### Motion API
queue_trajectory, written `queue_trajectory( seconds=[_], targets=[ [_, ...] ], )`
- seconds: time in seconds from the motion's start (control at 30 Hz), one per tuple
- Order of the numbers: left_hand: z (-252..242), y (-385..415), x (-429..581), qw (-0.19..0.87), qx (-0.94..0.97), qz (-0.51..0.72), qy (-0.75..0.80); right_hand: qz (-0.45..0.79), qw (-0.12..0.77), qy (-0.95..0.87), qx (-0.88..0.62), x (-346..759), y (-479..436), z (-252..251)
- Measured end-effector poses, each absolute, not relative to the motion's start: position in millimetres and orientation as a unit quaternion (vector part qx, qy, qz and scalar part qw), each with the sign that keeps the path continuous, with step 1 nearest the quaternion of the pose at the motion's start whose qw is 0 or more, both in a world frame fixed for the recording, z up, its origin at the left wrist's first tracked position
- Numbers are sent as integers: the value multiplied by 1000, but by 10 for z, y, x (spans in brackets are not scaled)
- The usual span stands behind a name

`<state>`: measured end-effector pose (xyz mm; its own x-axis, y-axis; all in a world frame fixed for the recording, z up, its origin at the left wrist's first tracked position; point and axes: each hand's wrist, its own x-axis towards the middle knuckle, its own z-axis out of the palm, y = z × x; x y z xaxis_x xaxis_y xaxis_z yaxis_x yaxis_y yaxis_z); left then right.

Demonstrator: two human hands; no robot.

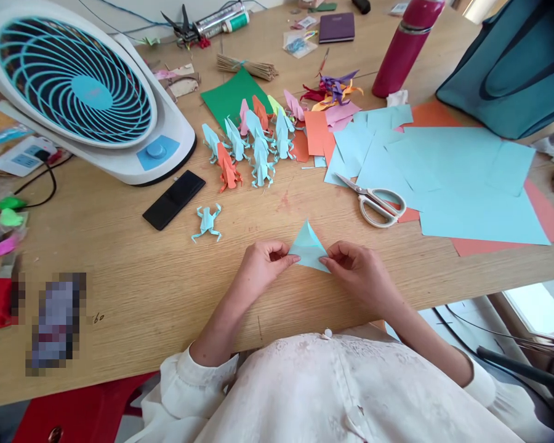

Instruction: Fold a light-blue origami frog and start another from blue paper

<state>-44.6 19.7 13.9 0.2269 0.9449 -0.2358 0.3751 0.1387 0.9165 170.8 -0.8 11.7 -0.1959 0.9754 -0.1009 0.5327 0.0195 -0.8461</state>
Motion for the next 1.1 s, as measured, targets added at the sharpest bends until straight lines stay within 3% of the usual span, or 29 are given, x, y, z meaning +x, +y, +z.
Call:
queue_trajectory(
  seconds=[0.2,0.5,0.7,0.87,1.1],
  targets=[
    [133,125,-345,407,634,250,609,246,229,-737,-587,1681,-102,26],
    [171,45,-275,270,719,151,622,119,204,-802,-548,1663,-168,-23],
    [170,-13,-258,158,767,118,610,128,194,-868,-439,1685,-142,-47],
    [45,-108,-371,51,882,155,442,132,194,-887,-397,1714,-143,-76],
    [21,-210,-576,33,928,140,345,149,170,-903,-366,1747,-152,-17]
  ],
)
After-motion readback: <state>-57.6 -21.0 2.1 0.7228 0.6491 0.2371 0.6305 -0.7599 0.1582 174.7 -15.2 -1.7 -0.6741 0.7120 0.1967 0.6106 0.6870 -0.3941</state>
